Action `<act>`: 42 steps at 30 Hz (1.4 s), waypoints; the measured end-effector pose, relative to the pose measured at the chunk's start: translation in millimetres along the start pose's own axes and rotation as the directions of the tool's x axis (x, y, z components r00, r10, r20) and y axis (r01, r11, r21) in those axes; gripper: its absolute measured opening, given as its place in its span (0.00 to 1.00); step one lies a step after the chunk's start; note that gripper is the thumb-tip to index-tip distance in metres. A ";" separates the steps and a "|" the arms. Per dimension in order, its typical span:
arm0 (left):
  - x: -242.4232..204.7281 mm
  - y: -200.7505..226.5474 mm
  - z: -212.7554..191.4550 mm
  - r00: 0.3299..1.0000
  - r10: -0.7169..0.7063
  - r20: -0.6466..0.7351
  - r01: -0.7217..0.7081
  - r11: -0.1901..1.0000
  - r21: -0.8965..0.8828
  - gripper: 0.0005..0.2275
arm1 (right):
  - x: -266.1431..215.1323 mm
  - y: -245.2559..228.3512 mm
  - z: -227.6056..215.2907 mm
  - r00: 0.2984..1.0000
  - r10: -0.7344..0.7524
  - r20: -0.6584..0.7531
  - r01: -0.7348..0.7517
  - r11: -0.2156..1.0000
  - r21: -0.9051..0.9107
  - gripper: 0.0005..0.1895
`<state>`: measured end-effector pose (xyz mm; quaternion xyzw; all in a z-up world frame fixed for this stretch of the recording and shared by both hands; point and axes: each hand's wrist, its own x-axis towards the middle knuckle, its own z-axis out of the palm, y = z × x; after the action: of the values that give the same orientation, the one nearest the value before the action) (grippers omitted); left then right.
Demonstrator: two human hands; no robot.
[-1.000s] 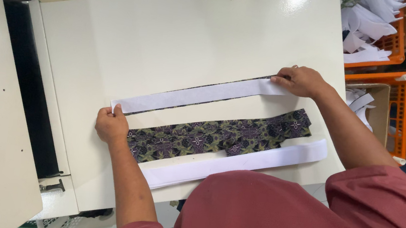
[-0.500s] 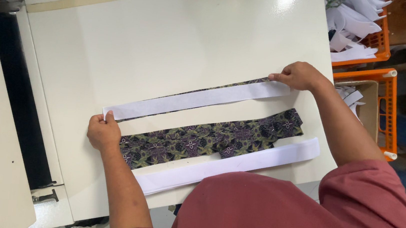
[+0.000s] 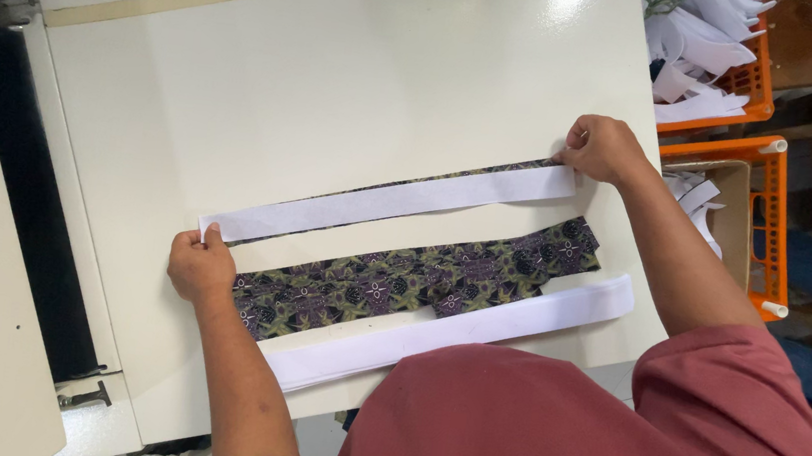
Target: The person repeatedly picks up patterned fabric strips and white paper strips, aligns them on a white work surface, and feeds them into a machine. The person handles the strips one at a time, adjusting alignment before each insertion.
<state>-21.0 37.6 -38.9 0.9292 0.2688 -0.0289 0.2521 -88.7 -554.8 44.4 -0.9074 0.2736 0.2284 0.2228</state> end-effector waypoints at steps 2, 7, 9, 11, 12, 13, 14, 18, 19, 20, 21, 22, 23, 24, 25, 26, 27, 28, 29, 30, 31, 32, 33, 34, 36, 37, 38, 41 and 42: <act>0.1 0.8 0.0 1.000 0.002 0.001 -0.002 1.000 0.006 0.12 | -0.9 7.7 0.9 0.999 -0.048 -0.016 0.048 0.999 0.014 0.09; -0.4 0.2 0.8 1.000 0.013 -0.008 -0.013 1.000 -0.002 0.12 | -2.7 30.3 10.7 0.904 -0.425 -0.041 0.423 0.905 -0.047 0.10; -0.1 -0.5 0.8 1.000 0.014 -0.009 -0.014 1.000 0.003 0.12 | 0.8 35.2 14.5 0.879 -0.474 -0.049 0.471 0.880 -0.057 0.10; 0.4 -0.1 1.6 1.000 0.026 -0.014 -0.026 1.000 0.003 0.12 | 2.9 40.3 16.9 0.863 -0.503 -0.056 0.500 0.864 -0.062 0.11; 0.4 -0.5 1.7 0.999 0.031 -0.016 -0.031 1.000 0.004 0.12 | 3.9 42.1 17.9 0.865 -0.500 -0.053 0.496 0.866 -0.070 0.11; 0.5 -0.6 2.0 0.999 0.031 -0.016 -0.031 1.000 0.006 0.12 | 4.2 44.0 18.1 0.867 -0.496 -0.051 0.492 0.867 -0.079 0.11; 0.6 -0.7 2.4 0.999 0.028 -0.018 -0.028 1.000 0.007 0.12 | 4.9 44.7 18.0 0.867 -0.495 -0.047 0.490 0.867 -0.088 0.11; 1.1 -2.4 3.0 1.000 0.012 -0.013 -0.012 1.000 -0.005 0.12 | 3.0 39.3 15.1 0.868 -0.497 -0.023 0.494 0.866 -0.080 0.09; 0.8 -3.4 3.2 0.999 0.023 -0.024 -0.023 1.000 -0.005 0.12 | 1.3 36.7 14.2 0.857 -0.514 -0.026 0.511 0.856 -0.079 0.10; 0.9 -3.0 4.3 0.999 0.037 -0.035 -0.037 0.999 -0.005 0.12 | -0.3 33.3 13.4 0.847 -0.531 -0.032 0.527 0.846 -0.078 0.11; 1.1 -2.9 4.8 0.998 0.050 -0.046 -0.051 0.999 -0.005 0.12 | -1.7 29.5 12.8 0.883 -0.468 0.028 0.468 0.875 -0.124 0.15; 1.4 -2.7 5.2 0.998 0.050 -0.046 -0.050 0.999 0.005 0.12 | -3.8 26.6 11.2 0.915 -0.396 0.082 0.404 0.898 -0.175 0.19; 1.6 -2.8 4.9 0.998 0.049 -0.047 -0.048 0.999 0.015 0.12 | -4.4 22.6 10.2 0.939 -0.318 0.130 0.340 0.912 -0.229 0.23; 1.6 -2.7 4.6 0.998 0.050 -0.045 -0.049 0.999 0.023 0.12 | -5.1 19.3 8.4 0.927 -0.360 0.109 0.375 0.906 -0.195 0.22; 1.3 -3.1 3.7 0.998 0.039 -0.040 -0.038 0.999 0.021 0.12 | -6.3 17.4 5.4 0.912 -0.400 0.086 0.409 0.898 -0.160 0.21; 1.4 -2.3 4.0 0.999 0.030 -0.032 -0.030 0.999 0.017 0.12 | -8.2 16.7 2.4 0.898 -0.436 0.059 0.440 0.889 -0.127 0.20; 1.8 -1.8 4.0 0.999 0.022 -0.024 -0.022 1.000 0.013 0.12 | -9.0 15.7 -0.6 0.906 -0.423 0.035 0.424 0.904 -0.059 0.18; 1.3 -1.5 4.5 0.999 0.020 -0.025 -0.020 1.000 0.012 0.12 | -11.6 16.4 -3.6 0.914 -0.405 0.012 0.405 0.914 0.009 0.16; 1.0 -1.2 4.9 0.999 0.019 -0.026 -0.018 1.000 0.011 0.12 | -13.5 15.8 -5.0 0.923 -0.384 -0.010 0.384 0.920 0.078 0.15; 1.1 -1.6 4.1 0.999 0.019 -0.026 -0.019 1.000 0.012 0.12 | -15.7 13.8 -3.1 0.874 -0.483 -0.046 0.484 0.862 0.149 0.14; 0.8 -2.0 3.1 0.999 0.028 -0.032 -0.028 1.000 0.012 0.12 | -17.8 11.7 -1.3 0.815 -0.572 -0.091 0.577 0.788 0.215 0.13; 1.2 -1.2 3.1 0.999 0.040 -0.037 -0.040 0.999 0.009 0.12 | -19.2 9.1 0.1 0.747 -0.649 -0.146 0.661 0.700 0.271 0.12; 0.9 -0.4 3.2 0.998 0.052 -0.043 -0.052 0.999 0.006 0.12 | -20.2 4.2 4.8 0.771 -0.629 -0.104 0.633 0.734 0.246 0.12; 0.5 0.7 3.1 0.999 0.040 -0.032 -0.040 0.999 0.007 0.12 | -20.9 -1.9 10.5 0.793 -0.606 -0.063 0.604 0.767 0.218 0.12; -0.1 1.9 1.2 1.000 0.013 -0.014 -0.013 1.000 0.006 0.12 | -21.8 -13.5 18.0 0.864 -0.502 0.033 0.492 0.857 0.155 0.13; -0.5 2.2 0.4 1.000 0.011 -0.009 -0.011 1.000 0.012 0.12 | -22.4 -18.8 20.1 0.905 -0.416 0.086 0.406 0.907 0.115 0.14; -0.9 2.6 0.3 1.000 0.005 -0.006 -0.005 1.000 0.016 0.12 | -22.7 -23.4 19.4 0.935 -0.327 0.135 0.321 0.945 0.068 0.14; -0.5 2.5 1.7 1.000 0.014 -0.014 -0.014 1.000 0.007 0.12 | -28.8 -34.1 13.5 0.969 -0.233 0.078 0.228 0.971 0.072 0.15; 0.5 2.3 2.2 1.000 0.022 -0.021 -0.022 1.000 0.001 0.12 | -31.0 -39.5 13.7 0.957 -0.287 0.048 0.281 0.954 0.105 0.14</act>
<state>-19.3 35.1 -39.9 0.9324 0.2612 -0.0163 0.2491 -92.3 -505.6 61.1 -0.9178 0.1440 0.2086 0.3057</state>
